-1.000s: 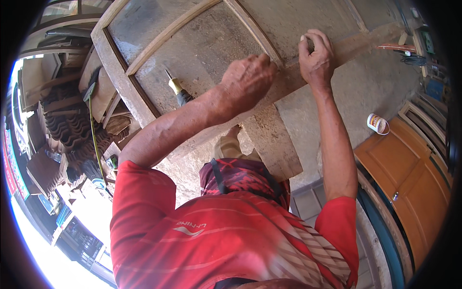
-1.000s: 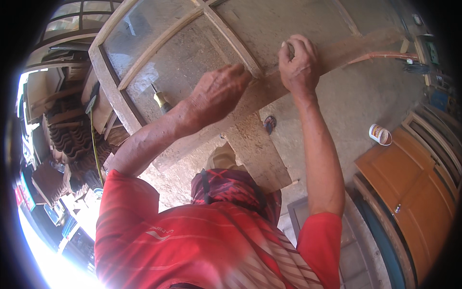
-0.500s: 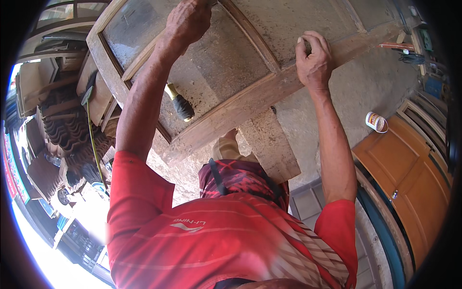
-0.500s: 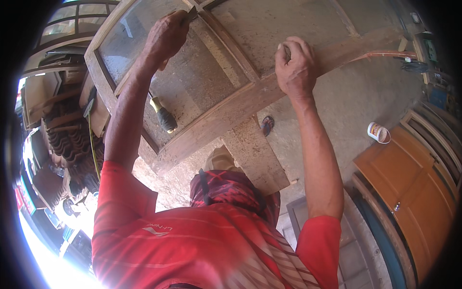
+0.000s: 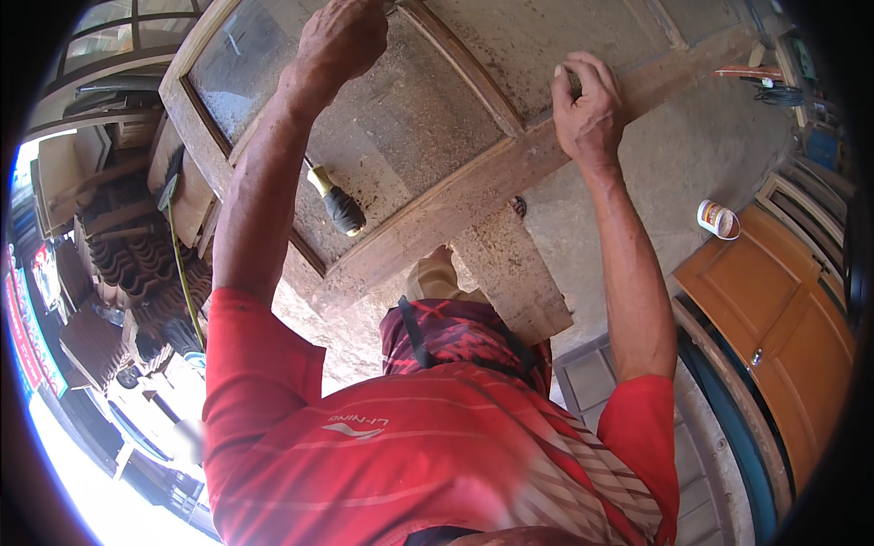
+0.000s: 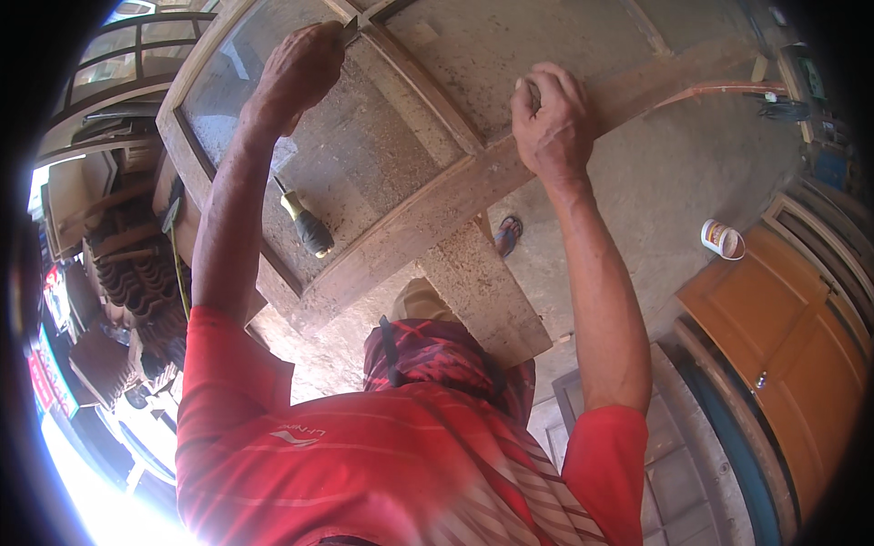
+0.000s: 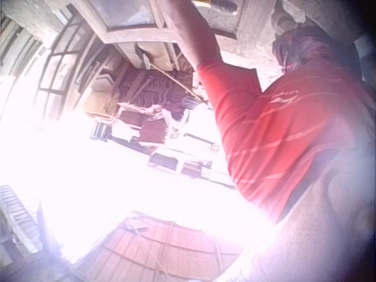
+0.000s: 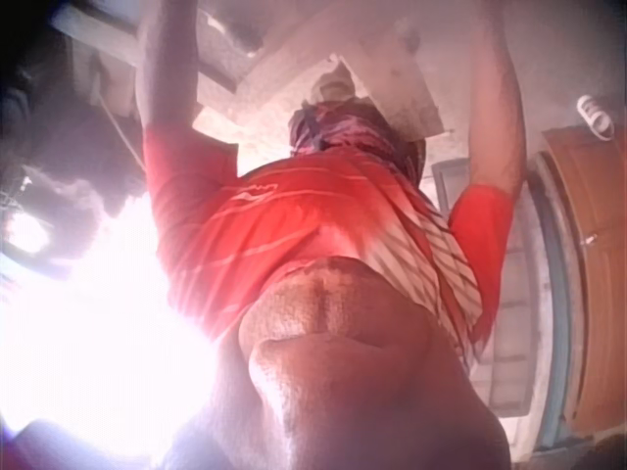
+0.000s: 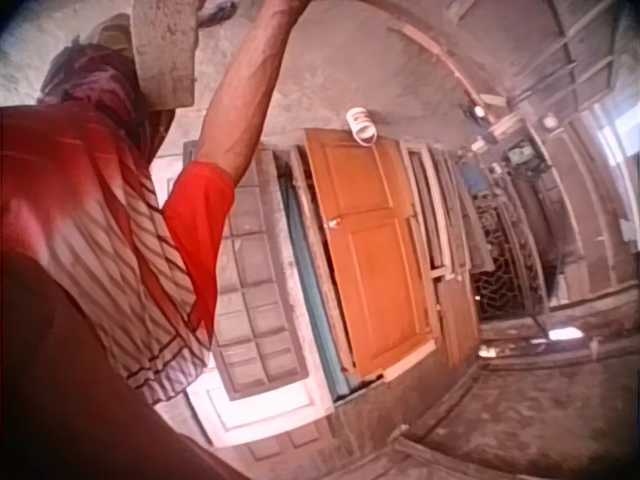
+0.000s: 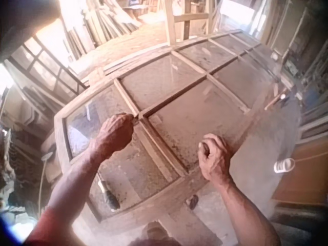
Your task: The person uses a scraper to remove old putty from the wooden frame of a large window door laying flat on a workspace.
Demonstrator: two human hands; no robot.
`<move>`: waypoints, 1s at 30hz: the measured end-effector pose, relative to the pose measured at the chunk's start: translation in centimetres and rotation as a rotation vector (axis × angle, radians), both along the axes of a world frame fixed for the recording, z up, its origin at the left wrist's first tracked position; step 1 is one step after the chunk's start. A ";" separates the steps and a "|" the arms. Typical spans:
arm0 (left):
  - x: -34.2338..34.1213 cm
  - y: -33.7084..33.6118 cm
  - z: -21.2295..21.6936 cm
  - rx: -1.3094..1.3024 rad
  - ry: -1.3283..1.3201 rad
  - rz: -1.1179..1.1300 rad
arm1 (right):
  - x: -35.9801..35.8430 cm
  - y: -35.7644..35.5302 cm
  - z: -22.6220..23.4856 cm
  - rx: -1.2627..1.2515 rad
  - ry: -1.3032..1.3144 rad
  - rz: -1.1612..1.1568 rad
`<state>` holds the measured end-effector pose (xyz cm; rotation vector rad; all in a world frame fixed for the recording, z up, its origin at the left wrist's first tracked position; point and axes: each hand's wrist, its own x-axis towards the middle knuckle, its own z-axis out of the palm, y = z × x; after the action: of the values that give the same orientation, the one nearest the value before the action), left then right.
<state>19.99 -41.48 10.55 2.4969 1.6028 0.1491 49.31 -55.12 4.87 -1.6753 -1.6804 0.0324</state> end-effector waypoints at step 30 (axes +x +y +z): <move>4.6 -5.6 2.8 -0.311 0.068 -0.235 | 0.4 0.1 -0.8 0.053 -0.008 0.001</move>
<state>24.63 -47.11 13.36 2.4373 1.2290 -0.2024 49.76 -55.03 4.06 -1.6381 -1.6736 -0.0181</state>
